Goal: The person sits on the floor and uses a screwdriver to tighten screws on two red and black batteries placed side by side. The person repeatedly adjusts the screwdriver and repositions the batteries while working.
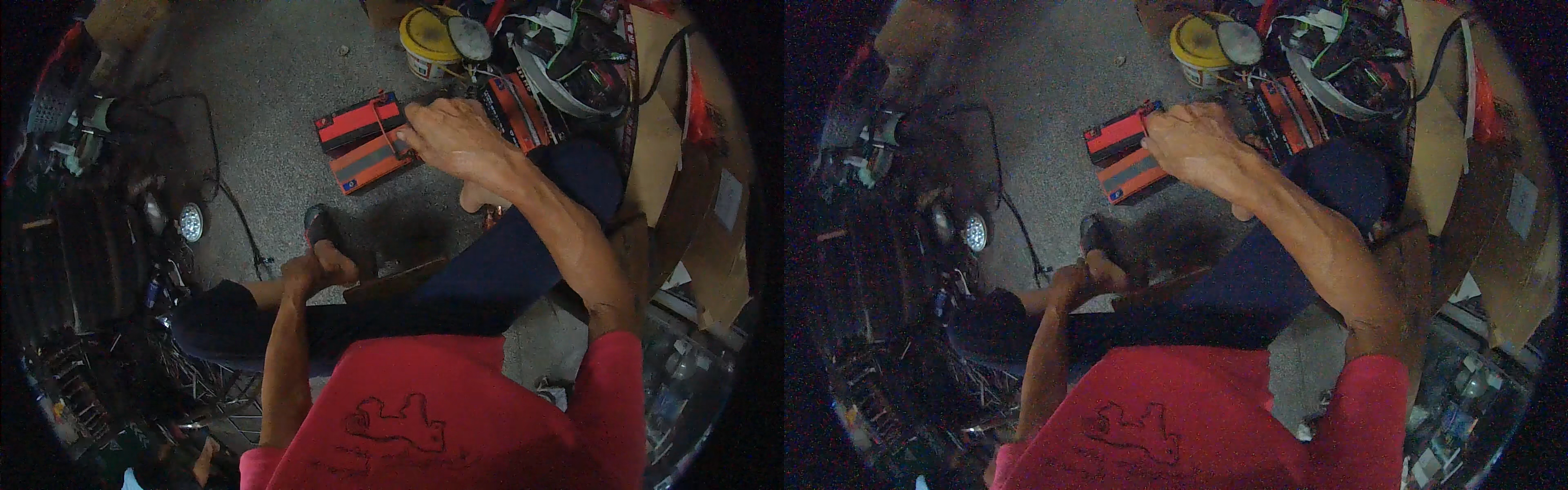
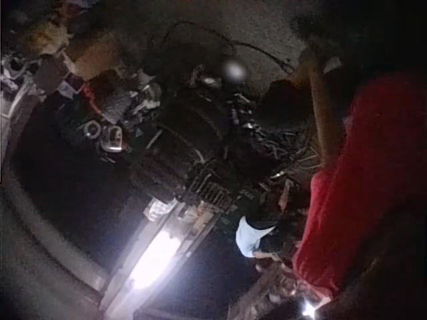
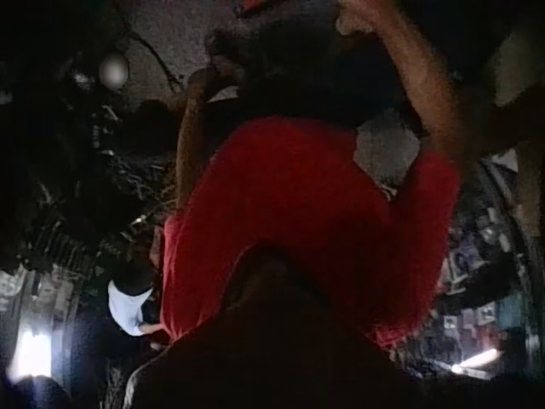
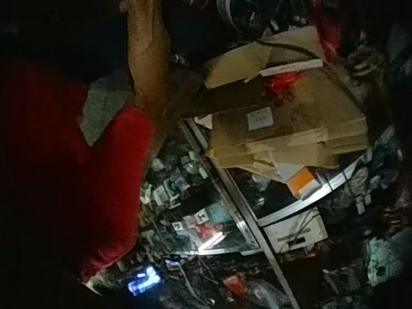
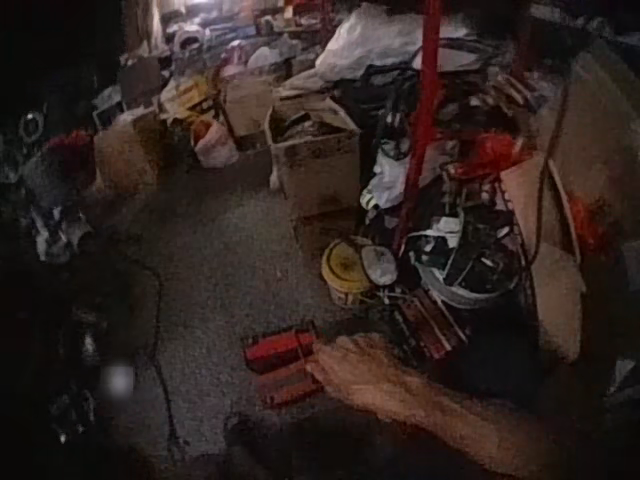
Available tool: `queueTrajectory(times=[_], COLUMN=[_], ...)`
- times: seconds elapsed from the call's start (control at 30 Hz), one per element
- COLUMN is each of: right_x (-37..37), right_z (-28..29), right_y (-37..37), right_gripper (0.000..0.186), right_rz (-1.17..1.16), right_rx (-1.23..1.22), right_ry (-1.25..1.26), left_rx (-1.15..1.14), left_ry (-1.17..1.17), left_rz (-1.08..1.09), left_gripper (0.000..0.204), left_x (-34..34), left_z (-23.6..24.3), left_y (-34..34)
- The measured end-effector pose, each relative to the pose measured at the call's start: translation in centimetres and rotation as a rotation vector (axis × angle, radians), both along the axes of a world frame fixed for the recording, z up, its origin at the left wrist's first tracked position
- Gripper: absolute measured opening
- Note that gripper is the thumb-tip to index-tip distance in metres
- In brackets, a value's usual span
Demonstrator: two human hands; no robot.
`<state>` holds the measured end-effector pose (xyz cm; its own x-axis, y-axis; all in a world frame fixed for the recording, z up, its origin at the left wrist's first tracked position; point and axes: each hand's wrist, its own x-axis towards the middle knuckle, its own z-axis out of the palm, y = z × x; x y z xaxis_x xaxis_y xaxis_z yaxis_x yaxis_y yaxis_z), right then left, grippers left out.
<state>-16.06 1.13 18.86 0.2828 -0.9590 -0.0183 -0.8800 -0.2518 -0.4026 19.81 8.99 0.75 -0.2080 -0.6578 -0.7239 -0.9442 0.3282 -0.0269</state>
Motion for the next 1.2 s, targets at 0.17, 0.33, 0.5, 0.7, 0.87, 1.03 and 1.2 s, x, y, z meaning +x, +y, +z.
queueTrajectory(times=[0.17, 0.33, 0.5, 0.7, 0.87, 1.03, 1.2], right_x=[0.5, 0.2, 1.0, 0.5, 1.6, 0.1, 0.3], right_z=[-0.3, -0.3, 0.8, 0.4, 1.6, 0.5, 0.7], right_y=[-0.5, 0.7, 0.7, 1.1, 0.1, 0.9, 0.6], right_gripper=[0.018, 0.018, 0.023, 0.024, 0.016, 0.018, 0.020], right_rz=[0.019, 0.032, -0.114, -0.157, -0.156, -0.188, -0.130], right_rx=[0.002, -0.187, 0.051, 0.073, 0.216, 0.103, 0.044], right_ry=[0.039, -0.047, 0.086, 0.125, 0.039, 0.023, 0.004], left_rx=[-0.182, -0.068, -0.043, -0.074, -0.726, -0.212, -0.083], left_ry=[0.104, 0.140, 0.142, 0.162, 0.235, 0.822, 1.365], left_rz=[-0.015, -0.046, -0.008, -0.057, 0.157, 0.342, 1.021], left_gripper=[0.052, 0.069, 0.070, 0.061, 0.037, 0.028, 0.030], left_x=[-2.4, -5.9, -8.1, -9.7, -9.0, -15.4, -19.9], left_z=[1.3, 1.8, 0.9, 0.4, -7.7, 1.3, 0.0], left_y=[-1.5, -0.4, -0.5, -0.6, 1.3, -3.5, -5.0])
